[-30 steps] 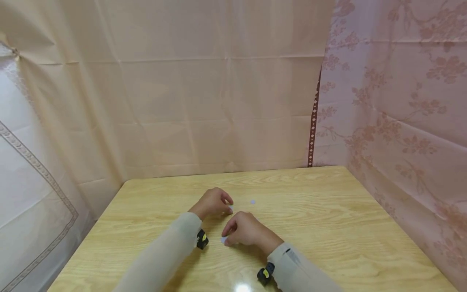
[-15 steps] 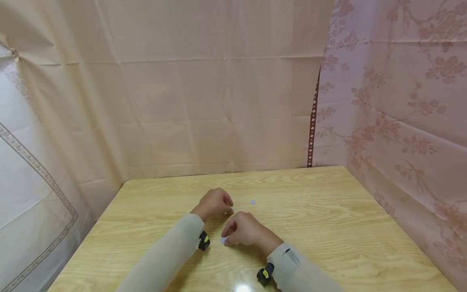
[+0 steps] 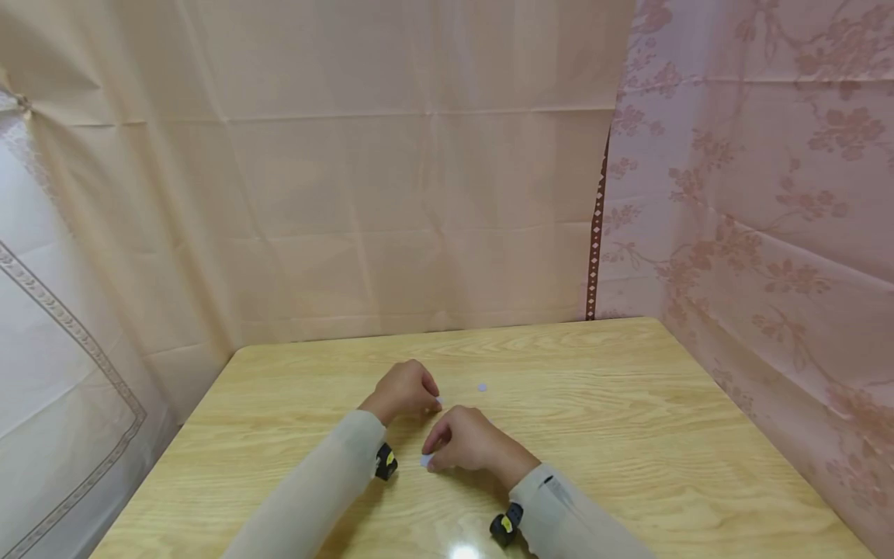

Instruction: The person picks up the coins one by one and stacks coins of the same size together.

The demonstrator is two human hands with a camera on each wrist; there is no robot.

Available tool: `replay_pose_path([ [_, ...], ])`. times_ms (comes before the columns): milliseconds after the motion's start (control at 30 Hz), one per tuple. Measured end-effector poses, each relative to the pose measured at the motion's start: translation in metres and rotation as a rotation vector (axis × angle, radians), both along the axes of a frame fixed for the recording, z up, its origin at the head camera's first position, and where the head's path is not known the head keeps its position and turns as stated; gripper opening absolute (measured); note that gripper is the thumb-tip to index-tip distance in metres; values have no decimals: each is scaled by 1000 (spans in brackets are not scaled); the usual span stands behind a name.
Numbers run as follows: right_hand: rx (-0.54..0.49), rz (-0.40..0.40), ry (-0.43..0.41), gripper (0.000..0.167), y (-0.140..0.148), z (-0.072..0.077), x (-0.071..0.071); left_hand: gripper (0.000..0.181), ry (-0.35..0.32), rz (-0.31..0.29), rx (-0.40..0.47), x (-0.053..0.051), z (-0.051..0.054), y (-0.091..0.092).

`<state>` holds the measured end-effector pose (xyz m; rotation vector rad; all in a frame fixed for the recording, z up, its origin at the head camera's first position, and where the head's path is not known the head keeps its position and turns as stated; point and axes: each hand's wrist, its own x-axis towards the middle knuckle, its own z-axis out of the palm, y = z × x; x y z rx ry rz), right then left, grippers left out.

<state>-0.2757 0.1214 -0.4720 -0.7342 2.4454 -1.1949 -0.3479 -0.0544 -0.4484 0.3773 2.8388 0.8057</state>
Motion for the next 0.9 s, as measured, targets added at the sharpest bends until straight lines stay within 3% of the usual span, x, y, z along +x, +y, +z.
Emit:
replay_pose_path([
  [633,3,-4,3,12,-1,0,0,13,-8,5,4,-1,-3,-6],
  [900,-15,1,-7,11,-1,-2,0,15,30,-29,-78,1,-2,-1],
])
